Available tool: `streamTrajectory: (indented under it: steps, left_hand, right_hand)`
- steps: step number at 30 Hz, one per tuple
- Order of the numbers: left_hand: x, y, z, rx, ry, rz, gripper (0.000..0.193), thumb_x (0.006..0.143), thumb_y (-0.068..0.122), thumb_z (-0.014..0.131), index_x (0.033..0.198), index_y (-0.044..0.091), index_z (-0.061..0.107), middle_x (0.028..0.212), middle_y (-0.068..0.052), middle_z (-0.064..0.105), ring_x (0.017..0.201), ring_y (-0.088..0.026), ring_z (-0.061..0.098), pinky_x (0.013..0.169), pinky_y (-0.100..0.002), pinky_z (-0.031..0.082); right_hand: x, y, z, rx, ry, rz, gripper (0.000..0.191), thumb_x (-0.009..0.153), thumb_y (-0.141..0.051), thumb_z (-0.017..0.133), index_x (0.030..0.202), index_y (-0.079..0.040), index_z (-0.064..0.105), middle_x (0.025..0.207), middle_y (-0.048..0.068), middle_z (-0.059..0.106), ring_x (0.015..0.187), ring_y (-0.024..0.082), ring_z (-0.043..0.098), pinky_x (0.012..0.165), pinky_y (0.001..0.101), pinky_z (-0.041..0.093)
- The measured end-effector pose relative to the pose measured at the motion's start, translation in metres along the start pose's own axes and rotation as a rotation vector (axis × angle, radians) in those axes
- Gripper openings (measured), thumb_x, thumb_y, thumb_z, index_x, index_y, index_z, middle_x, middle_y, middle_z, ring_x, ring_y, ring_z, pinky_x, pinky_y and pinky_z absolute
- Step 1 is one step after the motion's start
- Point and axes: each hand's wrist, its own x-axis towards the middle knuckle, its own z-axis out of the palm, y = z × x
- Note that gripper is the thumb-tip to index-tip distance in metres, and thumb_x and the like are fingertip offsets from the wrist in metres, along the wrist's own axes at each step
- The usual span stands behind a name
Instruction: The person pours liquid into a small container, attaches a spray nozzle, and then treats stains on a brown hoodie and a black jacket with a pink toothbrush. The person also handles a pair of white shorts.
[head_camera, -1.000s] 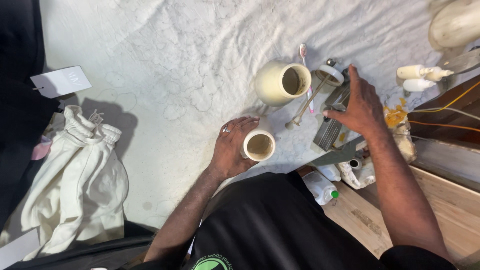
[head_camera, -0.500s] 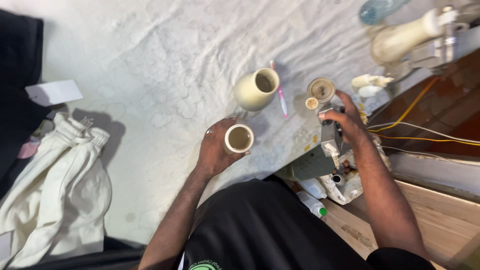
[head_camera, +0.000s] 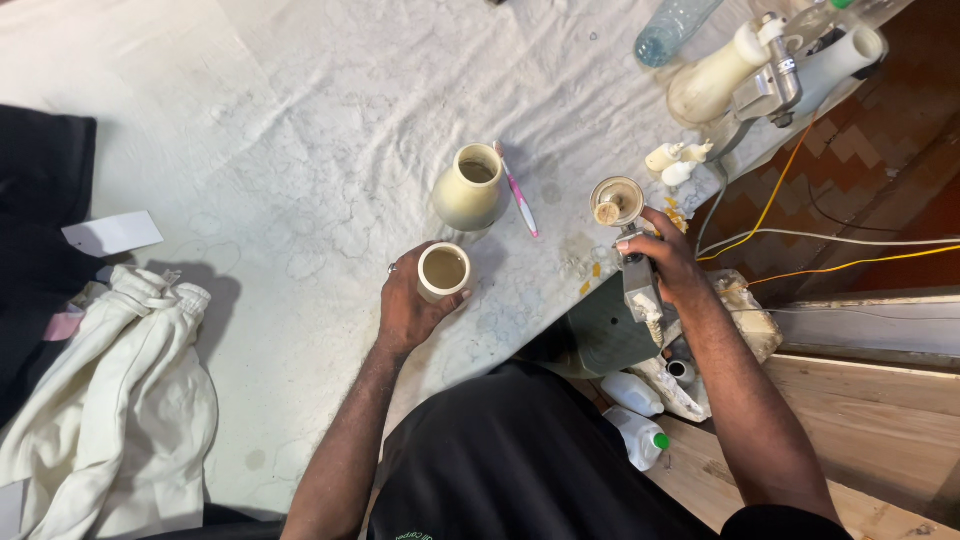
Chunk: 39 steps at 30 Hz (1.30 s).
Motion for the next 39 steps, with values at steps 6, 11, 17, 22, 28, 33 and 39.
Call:
streamTrajectory:
  steps: [6,11,17,22,28,33,39]
  left_hand:
    - [-0.006,0.02,0.011,-0.031,-0.004,0.043,0.08,0.077,0.045,0.091,0.139,0.01,0.053,0.134,-0.015,0.061,0.125,-0.032,0.062,0.107,-0.047,0.049]
    - [-0.001,0.037,0.039,0.0,-0.03,0.084,0.079,0.074,0.045,0.09,0.136,0.011,0.056,0.133,-0.012,0.065,0.126,-0.034,0.061,0.104,-0.049,0.05]
    - [0.017,0.049,0.063,0.017,-0.092,0.095,0.079,0.075,0.048,0.089,0.136,0.01,0.054,0.132,-0.01,0.064,0.125,-0.034,0.06,0.1,-0.049,0.051]
    - [0.022,0.049,0.062,0.026,-0.094,0.114,0.081,0.074,0.049,0.089,0.136,0.011,0.055,0.132,-0.012,0.064,0.125,-0.035,0.059,0.103,-0.049,0.049]
    - [0.018,0.041,0.052,-0.005,-0.12,0.091,0.093,0.068,0.047,0.092,0.143,0.012,0.051,0.135,-0.014,0.063,0.128,-0.036,0.057,0.107,-0.05,0.045]
    - [0.022,0.033,0.042,-0.141,-0.203,0.105,0.089,0.07,0.022,0.086,0.149,0.011,0.046,0.139,-0.015,0.062,0.131,-0.035,0.058,0.113,-0.047,0.045]
    - [0.031,0.007,0.033,-0.164,-0.281,0.252,0.088,0.075,0.021,0.086,0.149,0.008,0.042,0.141,-0.021,0.057,0.132,-0.04,0.055,0.112,-0.049,0.043]
  right_hand:
    - [0.026,-0.063,-0.025,0.372,0.181,0.984,0.105,0.064,-0.025,0.084,0.156,-0.001,0.039,0.138,0.025,0.054,0.121,0.031,0.059,0.096,0.0424,0.051]
    - [0.044,-0.126,-0.038,-0.406,0.19,0.462,0.117,0.072,-0.031,0.093,0.164,0.001,0.029,0.145,0.023,0.046,0.134,0.035,0.048,0.112,0.0519,0.043]
    - [0.045,-0.137,-0.007,-1.022,0.402,0.021,0.119,0.081,-0.041,0.1,0.168,-0.017,0.022,0.129,0.019,0.045,0.119,0.033,0.049,0.097,0.053,0.041]
    - [0.03,-0.124,0.044,-1.052,0.31,-0.034,0.12,0.08,-0.045,0.101,0.168,-0.026,0.022,0.129,0.019,0.044,0.119,0.035,0.049,0.097,0.0547,0.039]
    - [0.017,-0.13,0.092,-0.983,0.1,0.075,0.117,0.075,-0.037,0.097,0.167,-0.026,0.024,0.129,0.019,0.048,0.118,0.036,0.052,0.094,0.0576,0.04]
    - [0.031,-0.145,0.09,-0.772,-0.127,0.037,0.118,0.072,-0.037,0.096,0.165,-0.021,0.025,0.124,0.02,0.05,0.109,0.037,0.053,0.087,0.0557,0.046]
    - [0.067,-0.155,0.071,-0.491,-0.257,0.081,0.111,0.069,-0.029,0.093,0.161,-0.02,0.031,0.144,0.021,0.048,0.112,0.039,0.065,0.086,0.0455,0.062]
